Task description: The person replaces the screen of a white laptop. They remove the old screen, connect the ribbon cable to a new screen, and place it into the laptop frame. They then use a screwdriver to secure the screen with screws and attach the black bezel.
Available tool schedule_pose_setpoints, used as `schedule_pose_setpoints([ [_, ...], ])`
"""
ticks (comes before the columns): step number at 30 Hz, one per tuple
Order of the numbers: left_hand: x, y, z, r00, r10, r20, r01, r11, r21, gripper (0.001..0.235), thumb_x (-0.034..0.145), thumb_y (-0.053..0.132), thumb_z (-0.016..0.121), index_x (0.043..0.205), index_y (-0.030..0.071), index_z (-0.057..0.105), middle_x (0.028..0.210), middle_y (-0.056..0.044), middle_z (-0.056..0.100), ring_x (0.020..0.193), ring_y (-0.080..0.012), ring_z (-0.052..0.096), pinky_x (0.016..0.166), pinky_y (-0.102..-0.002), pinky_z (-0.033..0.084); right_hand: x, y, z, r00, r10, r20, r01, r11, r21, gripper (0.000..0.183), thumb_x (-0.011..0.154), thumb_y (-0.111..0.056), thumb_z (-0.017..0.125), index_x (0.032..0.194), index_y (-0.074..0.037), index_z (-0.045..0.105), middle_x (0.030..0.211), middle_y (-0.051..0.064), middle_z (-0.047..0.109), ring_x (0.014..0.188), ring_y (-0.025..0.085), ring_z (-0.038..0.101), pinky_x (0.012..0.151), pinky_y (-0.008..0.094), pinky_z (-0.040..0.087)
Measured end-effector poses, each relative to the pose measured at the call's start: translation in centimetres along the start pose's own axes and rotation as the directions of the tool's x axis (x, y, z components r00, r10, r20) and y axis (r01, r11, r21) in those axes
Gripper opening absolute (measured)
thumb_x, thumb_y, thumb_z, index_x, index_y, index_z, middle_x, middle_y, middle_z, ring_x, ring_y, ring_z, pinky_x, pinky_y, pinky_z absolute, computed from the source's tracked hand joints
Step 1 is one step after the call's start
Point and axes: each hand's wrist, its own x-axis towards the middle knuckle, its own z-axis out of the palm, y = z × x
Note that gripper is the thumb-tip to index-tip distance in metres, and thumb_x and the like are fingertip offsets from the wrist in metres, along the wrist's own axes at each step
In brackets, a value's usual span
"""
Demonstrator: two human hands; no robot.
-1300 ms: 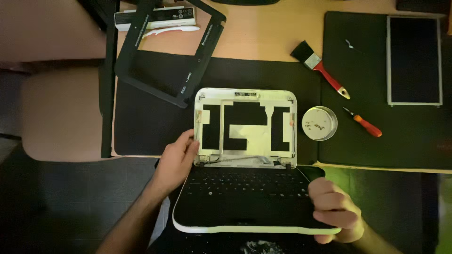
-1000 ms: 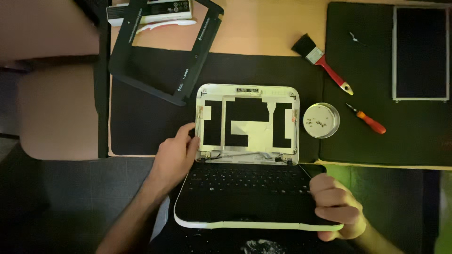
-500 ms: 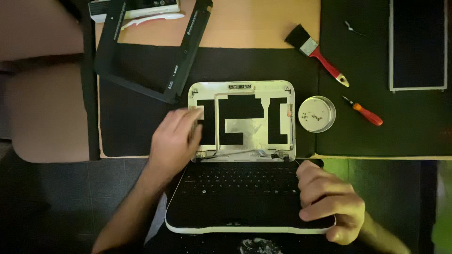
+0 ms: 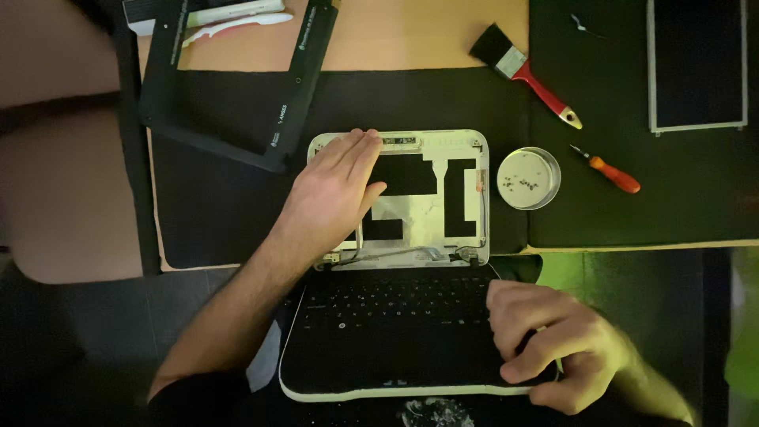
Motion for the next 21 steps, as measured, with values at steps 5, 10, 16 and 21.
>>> schedule_pose_setpoints([
  [5, 0.3, 0.2, 0.2, 0.999, -0.03, -0.014, 0.03, 0.999, -0.026, 0.068, 0.111, 0.027, 0.093, 0.165, -0.004, 0.068, 0.164, -0.022, 0.079, 0.156, -0.0375, 0.073, 0.138, -0.05, 0.054, -0.2, 0.0, -0.5, 0.999, 0.03, 0.021, -0.03, 1.0, 0.005, 0.033, 0.123, -0.042, 0.072, 0.115, -0.012, 0.085, 0.102, 0.004, 0.078, 0.084, 0.025, 0.071, 0.086, 0.05, 0.056],
  [10, 1.4, -0.1, -0.6, 0.999, -0.039, 0.005, 0.039, 0.988, -0.15, 0.06, 0.112, 0.024, 0.088, 0.16, -0.004, 0.067, 0.157, -0.025, 0.079, 0.146, -0.0426, 0.074, 0.137, -0.057, 0.051, -2.1, 1.8, -4.7, 0.999, 0.047, 0.007, -0.046, 0.992, -0.121, 0.065, 0.13, -0.069, 0.06, 0.115, -0.012, 0.087, 0.107, 0.006, 0.083, 0.09, 0.029, 0.077, 0.089, 0.053, 0.059],
  [16, 1.2, 0.7, -1.0, 0.96, -0.257, 0.112, 0.28, 0.876, -0.391, 0.074, 0.121, 0.031, 0.075, 0.179, -0.003, 0.045, 0.171, -0.019, 0.074, 0.161, -0.0465, 0.062, 0.142, -0.061, 0.042, -12.3, 8.5, -18.1, 0.765, -0.128, -0.631, -0.613, 0.154, -0.775, 0.026, 0.13, 0.009, 0.104, 0.114, 0.004, 0.083, 0.113, 0.02, 0.081, 0.114, 0.037, 0.074, 0.116, 0.058, 0.058],
  [21, 1.4, 0.8, -0.9, 0.972, -0.226, 0.056, 0.231, 0.902, -0.364, 0.077, 0.119, 0.031, 0.081, 0.177, -0.006, 0.046, 0.166, -0.02, 0.077, 0.155, -0.0474, 0.069, 0.143, -0.063, 0.045, -15.4, 9.2, -26.7, 0.514, -0.039, -0.857, -0.851, -0.152, -0.503, 0.093, 0.107, -0.05, 0.118, 0.159, 0.012, 0.071, 0.165, 0.038, 0.051, 0.145, 0.065, 0.046, 0.11, 0.085, 0.045],
])
